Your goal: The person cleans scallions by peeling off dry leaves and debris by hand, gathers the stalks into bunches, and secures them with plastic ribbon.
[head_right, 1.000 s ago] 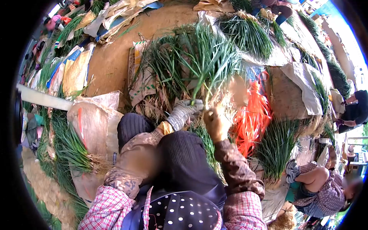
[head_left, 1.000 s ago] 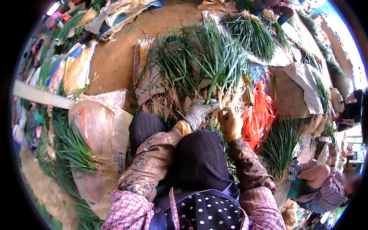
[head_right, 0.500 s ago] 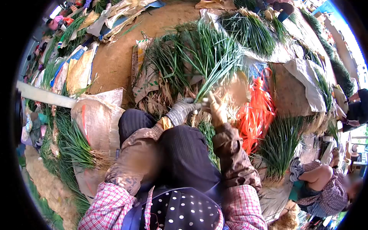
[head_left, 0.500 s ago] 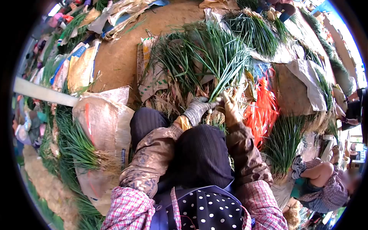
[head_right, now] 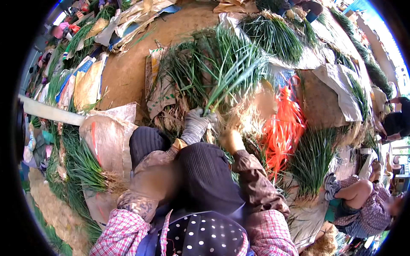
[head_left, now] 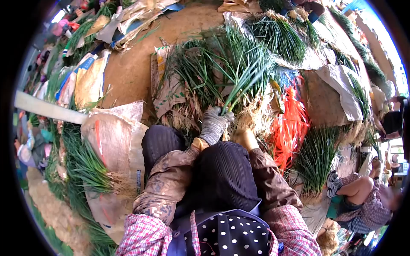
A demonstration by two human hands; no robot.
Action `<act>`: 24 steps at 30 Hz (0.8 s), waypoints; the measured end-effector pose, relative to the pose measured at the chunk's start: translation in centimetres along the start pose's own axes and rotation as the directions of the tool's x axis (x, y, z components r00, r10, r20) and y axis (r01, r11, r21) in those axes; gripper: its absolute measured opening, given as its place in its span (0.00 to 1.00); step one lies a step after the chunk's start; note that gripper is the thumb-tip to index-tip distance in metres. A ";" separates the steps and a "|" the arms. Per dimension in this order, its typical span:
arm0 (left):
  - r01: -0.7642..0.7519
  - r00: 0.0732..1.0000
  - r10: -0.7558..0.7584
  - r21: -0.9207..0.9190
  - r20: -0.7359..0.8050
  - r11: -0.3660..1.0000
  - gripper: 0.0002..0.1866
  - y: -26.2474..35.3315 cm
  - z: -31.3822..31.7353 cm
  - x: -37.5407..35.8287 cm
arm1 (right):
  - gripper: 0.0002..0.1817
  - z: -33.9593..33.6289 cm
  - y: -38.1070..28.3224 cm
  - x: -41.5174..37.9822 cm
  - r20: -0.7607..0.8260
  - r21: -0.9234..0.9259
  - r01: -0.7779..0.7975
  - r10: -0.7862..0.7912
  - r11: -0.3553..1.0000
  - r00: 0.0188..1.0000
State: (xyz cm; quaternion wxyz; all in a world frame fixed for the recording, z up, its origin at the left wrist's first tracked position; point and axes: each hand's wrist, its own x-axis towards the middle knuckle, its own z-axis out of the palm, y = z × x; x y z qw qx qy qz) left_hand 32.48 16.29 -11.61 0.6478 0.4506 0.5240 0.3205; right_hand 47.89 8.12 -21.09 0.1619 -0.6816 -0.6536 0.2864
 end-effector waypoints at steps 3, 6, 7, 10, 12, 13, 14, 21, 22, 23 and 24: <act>-0.035 0.999 0.039 -0.336 0.007 0.941 0.10 1.4 -0.2 -0.5 | 0.08 -0.7 -0.6 -0.8 -0.206 0.214 -0.085 0.130 0.973 0.970; 0.050 0.991 -0.001 -0.356 0.137 0.933 0.13 -1.1 -0.7 1.2 | 0.12 -9.6 -4.7 4.3 -0.469 0.092 -0.505 0.485 0.858 0.738; 0.156 0.982 -0.120 -0.260 0.148 0.953 0.14 -1.1 -0.6 1.4 | 0.14 -10.6 -3.9 5.8 -0.411 0.010 -0.542 0.498 0.840 0.763; 0.346 0.930 -0.270 -0.341 0.250 0.874 0.09 -1.4 -1.2 0.6 | 0.17 -10.0 -0.1 7.4 -0.349 -0.075 -0.496 0.444 0.865 0.826; 0.432 0.893 -0.354 -0.309 0.278 0.847 0.08 -1.1 -1.1 0.9 | 0.15 -9.0 0.2 6.6 -0.409 -0.007 -0.413 0.374 0.911 0.832; 0.441 0.889 -0.366 -0.296 0.277 0.847 0.08 -1.4 -1.0 1.0 | 0.13 -7.6 0.4 5.4 -0.522 0.020 -0.250 0.224 0.968 0.823; 0.454 0.882 -0.382 -0.281 0.276 0.845 0.08 -1.8 -0.9 0.9 | 0.11 -6.0 0.6 3.9 -0.627 0.028 -0.082 0.082 0.996 0.775; 0.378 0.846 -0.372 0.062 0.381 0.924 0.14 -1.8 -0.4 1.1 | 0.12 -3.7 -6.2 -6.5 -0.135 0.400 0.095 -0.044 0.912 0.990; 0.409 0.858 -0.348 -0.093 0.377 0.908 0.14 -2.8 -0.1 1.1 | 0.20 -3.1 -4.8 -6.4 0.080 0.595 -0.031 -0.020 0.803 0.997; 0.379 0.872 -0.315 -0.111 0.375 0.918 0.11 -3.1 -0.1 1.0 | 0.23 -2.3 -3.9 -6.1 0.088 0.685 -0.089 0.039 0.723 0.995; 0.366 0.884 -0.307 -0.112 0.353 0.924 0.10 -2.8 -0.2 0.6 | 0.27 -2.5 -3.9 -5.6 0.102 0.765 -0.141 0.097 0.628 0.990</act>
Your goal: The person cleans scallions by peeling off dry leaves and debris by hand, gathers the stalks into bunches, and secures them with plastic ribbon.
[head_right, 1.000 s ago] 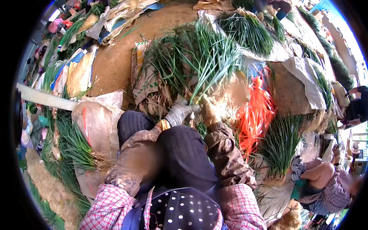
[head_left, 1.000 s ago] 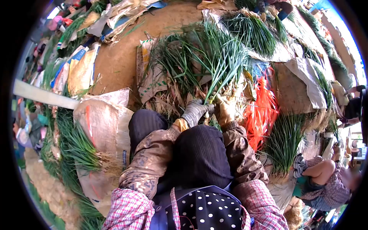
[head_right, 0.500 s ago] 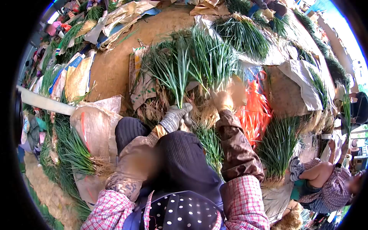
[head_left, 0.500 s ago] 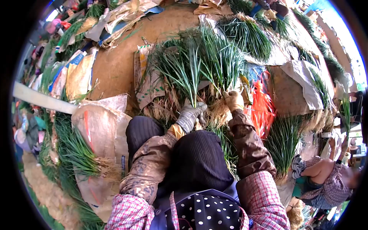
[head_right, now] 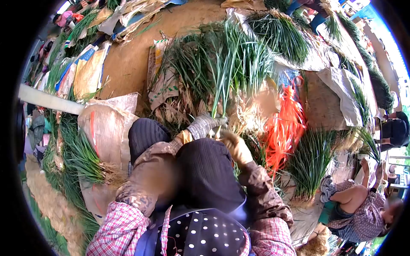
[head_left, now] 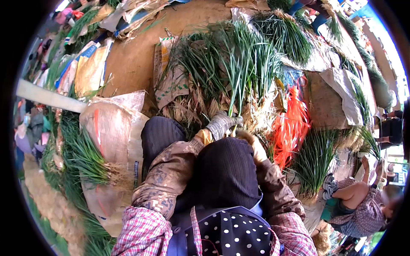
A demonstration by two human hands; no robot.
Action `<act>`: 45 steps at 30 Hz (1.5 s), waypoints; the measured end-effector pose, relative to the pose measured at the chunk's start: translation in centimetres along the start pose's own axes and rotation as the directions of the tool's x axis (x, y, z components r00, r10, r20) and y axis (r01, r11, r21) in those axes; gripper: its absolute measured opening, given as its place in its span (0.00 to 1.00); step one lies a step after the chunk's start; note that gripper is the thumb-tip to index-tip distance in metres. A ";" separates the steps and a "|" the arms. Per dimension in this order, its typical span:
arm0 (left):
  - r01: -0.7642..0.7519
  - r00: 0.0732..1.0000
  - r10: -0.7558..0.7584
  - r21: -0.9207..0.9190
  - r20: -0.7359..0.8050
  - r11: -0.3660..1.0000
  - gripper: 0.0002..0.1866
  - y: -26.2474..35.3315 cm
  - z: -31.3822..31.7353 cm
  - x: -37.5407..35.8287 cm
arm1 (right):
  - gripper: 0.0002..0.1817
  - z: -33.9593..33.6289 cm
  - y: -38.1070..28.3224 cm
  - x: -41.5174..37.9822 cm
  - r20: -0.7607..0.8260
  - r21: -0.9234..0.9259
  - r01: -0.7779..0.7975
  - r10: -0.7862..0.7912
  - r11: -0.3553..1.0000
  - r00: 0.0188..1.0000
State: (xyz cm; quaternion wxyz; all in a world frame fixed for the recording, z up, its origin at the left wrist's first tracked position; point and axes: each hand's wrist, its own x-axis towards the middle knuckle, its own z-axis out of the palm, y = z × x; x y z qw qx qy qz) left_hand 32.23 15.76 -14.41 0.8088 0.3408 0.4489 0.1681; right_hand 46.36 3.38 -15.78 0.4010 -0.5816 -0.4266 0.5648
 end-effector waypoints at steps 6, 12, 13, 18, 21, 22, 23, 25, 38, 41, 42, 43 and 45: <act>0.072 0.975 -0.016 0.248 -0.221 0.966 0.09 0.0 0.1 0.7 | 0.31 0.5 -6.0 5.0 -0.323 -0.239 0.035 -0.113 0.970 0.940; -0.101 0.899 0.172 0.192 -0.402 0.976 0.12 0.1 0.6 -1.5 | 0.11 2.4 -2.5 7.4 -0.438 0.326 -0.044 0.192 0.944 0.878; 0.003 0.942 -0.003 -0.002 -0.334 1.000 0.11 0.3 0.2 -2.1 | 0.09 2.7 -2.3 6.9 -0.459 0.349 -0.075 0.241 0.934 0.855; -0.100 0.933 0.082 -0.034 -0.351 0.994 0.09 -1.3 -1.4 -1.0 | 0.09 1.0 0.2 2.3 0.000 -0.651 -0.076 0.100 0.755 0.995; -0.200 0.953 0.138 -0.219 -0.269 0.955 0.11 -2.3 -2.2 -0.9 | 0.17 0.9 -0.4 3.3 -0.285 -0.818 -0.252 0.016 0.517 0.958; -0.142 0.956 0.084 -0.193 -0.282 0.971 0.11 -1.8 -1.8 -1.5 | 0.20 1.0 -3.5 3.7 -0.391 -0.826 -0.312 -0.078 0.469 0.917; -0.083 0.955 0.031 -0.165 -0.297 0.983 0.11 -0.6 -1.2 -2.8 | 0.20 0.5 -4.8 4.8 -0.438 -0.836 -0.329 -0.172 0.439 0.882; 0.026 0.957 -0.073 -0.168 -0.281 0.985 0.13 -0.3 -1.1 -2.7 | 0.22 -1.1 -4.7 7.3 -0.426 -0.867 -0.293 -0.293 0.404 0.856; -0.117 0.965 0.024 -0.345 -0.261 0.931 0.07 -0.8 -3.0 -1.8 | 0.15 -2.6 4.5 -6.6 0.345 -0.922 0.349 0.762 0.166 0.549; -0.115 0.966 0.014 -0.383 -0.257 0.917 0.08 -0.9 -2.7 -1.5 | 0.11 -2.4 0.6 -0.6 0.031 -0.981 0.022 0.046 0.193 0.998; -0.111 0.964 0.005 -0.387 -0.265 0.915 0.07 -0.7 -2.6 -1.5 | 0.13 -1.6 -1.6 1.7 -0.083 -0.965 -0.079 -0.008 0.250 0.996; -0.106 0.962 -0.006 -0.391 -0.274 0.914 0.07 -0.4 -2.5 -1.7 | 0.14 -1.4 -2.7 3.9 -0.094 -0.950 -0.031 -0.193 0.310 0.977; -0.092 0.957 -0.026 -0.388 -0.290 0.917 0.07 -0.3 -2.3 -1.7 | 0.16 -0.7 -3.6 7.6 -0.169 -0.972 -0.116 -0.264 0.204 0.950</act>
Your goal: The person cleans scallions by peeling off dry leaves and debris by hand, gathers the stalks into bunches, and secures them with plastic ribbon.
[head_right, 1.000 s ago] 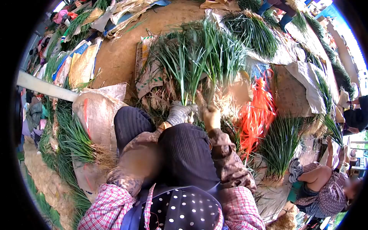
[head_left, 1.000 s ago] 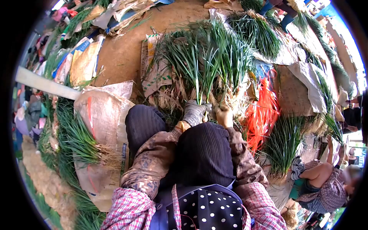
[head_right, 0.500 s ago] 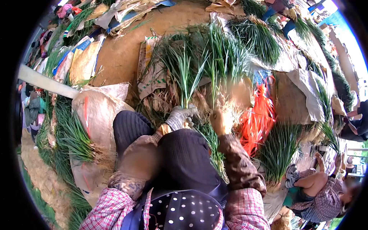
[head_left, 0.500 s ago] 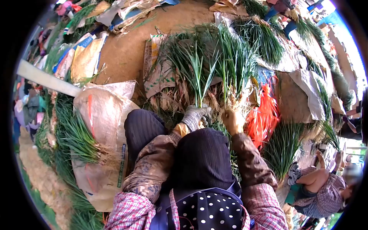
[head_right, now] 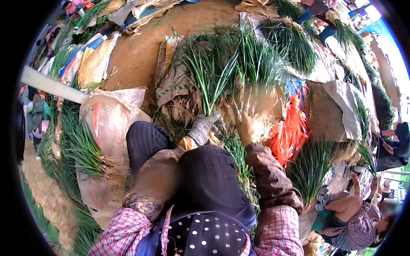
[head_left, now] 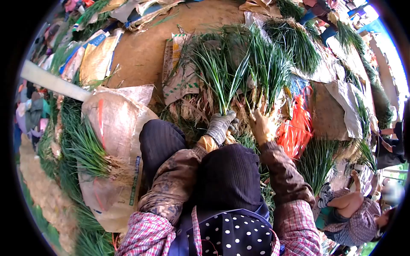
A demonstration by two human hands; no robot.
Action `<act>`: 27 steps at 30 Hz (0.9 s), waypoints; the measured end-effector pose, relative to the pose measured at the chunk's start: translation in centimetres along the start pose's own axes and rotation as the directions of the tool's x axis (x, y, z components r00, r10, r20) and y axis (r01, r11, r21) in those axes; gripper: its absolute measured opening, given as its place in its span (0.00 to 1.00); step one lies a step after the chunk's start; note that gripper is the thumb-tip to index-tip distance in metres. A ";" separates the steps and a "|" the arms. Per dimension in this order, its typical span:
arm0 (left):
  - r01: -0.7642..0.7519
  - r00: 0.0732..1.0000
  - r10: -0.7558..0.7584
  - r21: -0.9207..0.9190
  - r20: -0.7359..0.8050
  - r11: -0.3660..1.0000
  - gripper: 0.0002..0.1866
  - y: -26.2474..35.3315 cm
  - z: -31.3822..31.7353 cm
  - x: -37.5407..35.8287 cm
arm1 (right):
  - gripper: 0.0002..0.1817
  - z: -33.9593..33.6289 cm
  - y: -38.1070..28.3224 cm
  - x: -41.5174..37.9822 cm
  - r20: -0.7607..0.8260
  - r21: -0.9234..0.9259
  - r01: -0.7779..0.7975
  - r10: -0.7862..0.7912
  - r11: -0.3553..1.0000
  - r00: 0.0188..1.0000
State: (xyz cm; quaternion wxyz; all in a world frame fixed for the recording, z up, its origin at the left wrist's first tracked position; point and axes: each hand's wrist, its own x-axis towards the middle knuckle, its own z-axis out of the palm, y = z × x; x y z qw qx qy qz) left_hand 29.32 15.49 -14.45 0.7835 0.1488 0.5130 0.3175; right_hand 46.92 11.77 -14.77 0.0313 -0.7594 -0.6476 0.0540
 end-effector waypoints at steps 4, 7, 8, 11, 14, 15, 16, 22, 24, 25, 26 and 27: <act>-0.019 0.999 0.019 0.000 0.029 1.000 0.08 -0.5 -0.8 0.7 | 0.14 3.4 0.6 2.2 0.102 0.017 -0.048 0.046 0.999 0.994; -0.056 0.998 0.055 0.103 0.009 0.993 0.10 -1.1 -1.6 1.3 | 0.13 1.4 -2.1 -1.8 0.119 0.231 -0.067 0.040 0.971 0.992; -0.043 0.999 0.046 0.240 -0.007 0.970 0.14 -0.2 -1.4 0.3 | 0.14 1.4 -2.4 -3.5 0.065 0.289 0.076 -0.098 0.954 0.993; -0.011 1.000 0.013 0.386 -0.003 0.922 0.18 -0.6 -2.3 1.3 | 0.20 -1.2 -3.9 -6.3 0.055 0.516 0.195 -0.259 0.834 0.964; 0.012 0.999 0.011 0.460 -0.046 0.888 0.15 -1.1 -2.2 1.4 | 0.31 -0.7 -3.7 -3.2 0.127 0.645 0.006 -0.114 0.764 0.985; 0.073 0.994 -0.018 0.540 -0.106 0.838 0.15 -1.1 -1.9 1.7 | 0.32 0.0 -4.3 -2.0 -0.042 0.715 0.065 -0.050 0.696 0.998; -0.006 0.997 0.046 0.498 -0.070 0.867 0.15 -3.0 -2.7 3.7 | 0.29 1.5 -4.1 -0.4 0.012 0.775 -0.006 -0.005 0.632 1.000; -0.103 0.979 0.170 0.436 -0.116 0.894 0.11 0.5 -1.2 -1.0 | 0.08 3.6 -5.3 2.4 0.520 0.853 -0.494 0.190 -0.171 0.833; -0.142 0.981 0.175 0.312 -0.082 0.939 0.09 0.3 -1.7 -0.5 | 0.06 5.4 -4.0 2.1 0.322 0.913 -0.385 0.341 0.134 0.883; -0.167 0.980 0.191 0.285 -0.058 0.944 0.08 0.0 -2.1 0.3 | 0.05 6.6 -3.0 2.3 0.095 0.909 -0.236 0.381 0.343 0.920; -0.189 0.978 0.205 0.256 -0.037 0.948 0.07 0.0 -2.4 0.6 | 0.04 7.7 -1.0 3.2 -0.181 0.879 0.037 0.260 0.475 0.949; -0.202 0.977 0.212 0.226 -0.018 0.953 0.07 -0.3 -2.6 0.5 | 0.06 8.5 1.2 5.0 -0.172 0.774 -0.040 0.271 0.631 0.947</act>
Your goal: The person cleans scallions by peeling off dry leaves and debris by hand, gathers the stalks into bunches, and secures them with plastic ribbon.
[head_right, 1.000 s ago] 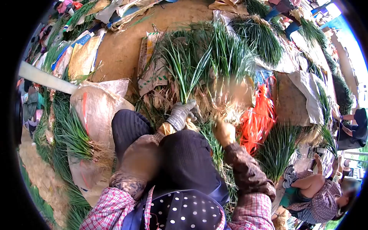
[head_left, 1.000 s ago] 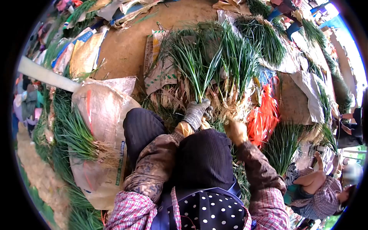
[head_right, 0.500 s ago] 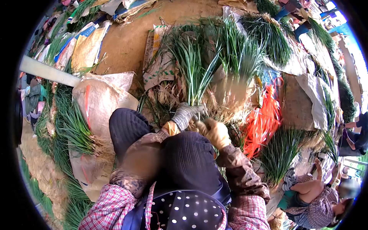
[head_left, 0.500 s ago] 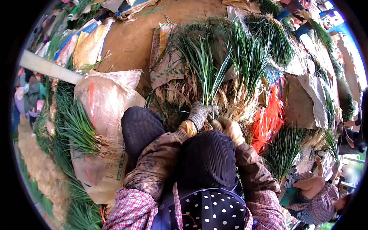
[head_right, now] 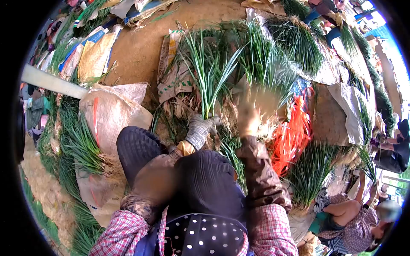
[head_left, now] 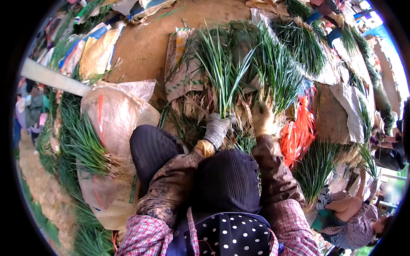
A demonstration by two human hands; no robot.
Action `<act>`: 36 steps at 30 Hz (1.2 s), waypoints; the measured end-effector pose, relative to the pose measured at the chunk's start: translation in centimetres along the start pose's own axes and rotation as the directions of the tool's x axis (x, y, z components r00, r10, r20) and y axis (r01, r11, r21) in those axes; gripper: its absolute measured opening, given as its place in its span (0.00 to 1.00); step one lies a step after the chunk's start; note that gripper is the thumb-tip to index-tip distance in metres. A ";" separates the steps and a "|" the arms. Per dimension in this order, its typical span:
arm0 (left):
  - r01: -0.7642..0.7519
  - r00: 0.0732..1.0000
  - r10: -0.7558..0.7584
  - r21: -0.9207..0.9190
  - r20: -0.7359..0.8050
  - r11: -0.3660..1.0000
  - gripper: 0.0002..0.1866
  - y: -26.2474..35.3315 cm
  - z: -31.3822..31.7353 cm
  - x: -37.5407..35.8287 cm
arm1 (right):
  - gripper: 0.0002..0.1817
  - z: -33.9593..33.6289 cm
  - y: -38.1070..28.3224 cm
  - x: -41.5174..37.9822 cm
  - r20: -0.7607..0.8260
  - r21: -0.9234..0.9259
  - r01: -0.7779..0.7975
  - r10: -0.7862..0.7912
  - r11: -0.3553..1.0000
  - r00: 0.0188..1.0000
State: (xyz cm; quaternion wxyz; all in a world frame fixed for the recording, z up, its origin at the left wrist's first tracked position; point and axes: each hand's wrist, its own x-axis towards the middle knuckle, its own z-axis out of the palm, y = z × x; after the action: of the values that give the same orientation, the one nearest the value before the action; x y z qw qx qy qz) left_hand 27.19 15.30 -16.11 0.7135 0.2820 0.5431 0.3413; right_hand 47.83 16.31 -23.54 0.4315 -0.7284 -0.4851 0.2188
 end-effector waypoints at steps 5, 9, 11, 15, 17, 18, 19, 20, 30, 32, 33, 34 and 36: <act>-0.096 0.995 0.096 0.021 -0.018 0.995 0.06 1.7 -0.1 -1.3 | 0.13 -1.8 -1.2 7.2 0.042 -0.649 -0.021 0.063 0.761 0.997; -0.051 0.999 0.049 -0.208 -0.014 0.977 0.11 1.3 -0.8 -0.5 | 0.13 -5.2 -6.9 -2.3 0.170 -0.402 0.067 0.002 0.913 0.985; 0.003 1.000 -0.005 -0.224 -0.009 0.975 0.11 1.7 -1.3 -0.7 | 0.10 -7.1 -5.4 -8.0 0.276 -0.385 0.076 0.037 0.920 0.960; -0.029 0.999 0.033 -0.317 0.008 0.948 0.10 2.3 -1.3 -1.1 | 0.19 -12.5 7.0 -19.9 0.810 -0.546 0.566 0.561 0.618 0.169; -0.073 0.997 0.081 -0.276 0.018 0.958 0.09 1.7 -1.2 -0.8 | 0.24 -13.0 4.4 -19.1 0.788 -0.466 0.647 0.616 0.603 -0.007; -0.042 0.998 0.057 -0.317 0.036 0.948 0.09 1.6 -1.0 -1.0 | 0.25 -12.2 0.1 -15.9 0.780 -0.497 0.672 0.622 0.550 0.068; -0.012 0.998 0.033 -0.356 0.055 0.934 0.08 1.6 -0.7 -1.3 | 0.21 -11.2 0.4 -13.3 0.778 -0.629 0.537 0.449 0.562 0.440; 0.015 0.997 0.016 -0.393 0.075 0.919 0.08 1.7 -0.3 -1.6 | 0.19 -10.2 0.6 -10.8 0.644 -0.642 0.380 0.199 0.666 0.738; 0.124 0.985 -0.068 -0.372 0.161 0.920 0.07 -0.4 0.5 -0.3 | 0.13 -2.6 -8.6 3.8 0.193 -0.526 -0.050 0.176 0.849 0.965; 0.064 0.996 -0.032 -0.392 0.088 0.918 0.06 -1.0 1.1 0.1 | 0.11 -3.1 -6.4 -1.4 0.207 -0.258 0.302 -0.253 0.918 0.945; 0.044 0.997 -0.026 -0.259 0.075 0.965 0.06 -1.4 0.9 0.9 | 0.06 -4.6 -10.0 -4.6 0.274 -0.194 0.264 -0.206 0.945 0.939; 0.015 0.995 0.017 -0.325 0.096 0.946 0.07 -2.2 0.9 1.4 | 0.07 -4.9 -9.5 -6.8 0.403 -0.037 0.159 -0.131 0.987 0.906; 0.181 0.983 -0.179 -0.192 0.031 0.965 0.06 1.1 1.0 -1.1 | 0.15 -5.6 -10.1 -10.2 0.609 -0.020 -0.071 0.069 0.997 0.790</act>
State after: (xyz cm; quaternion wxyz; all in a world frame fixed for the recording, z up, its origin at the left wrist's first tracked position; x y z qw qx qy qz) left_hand 27.79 15.03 -14.38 0.7692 0.1630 0.5258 0.3244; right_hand 42.32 6.40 -13.13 0.2453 -0.6358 -0.5705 0.4584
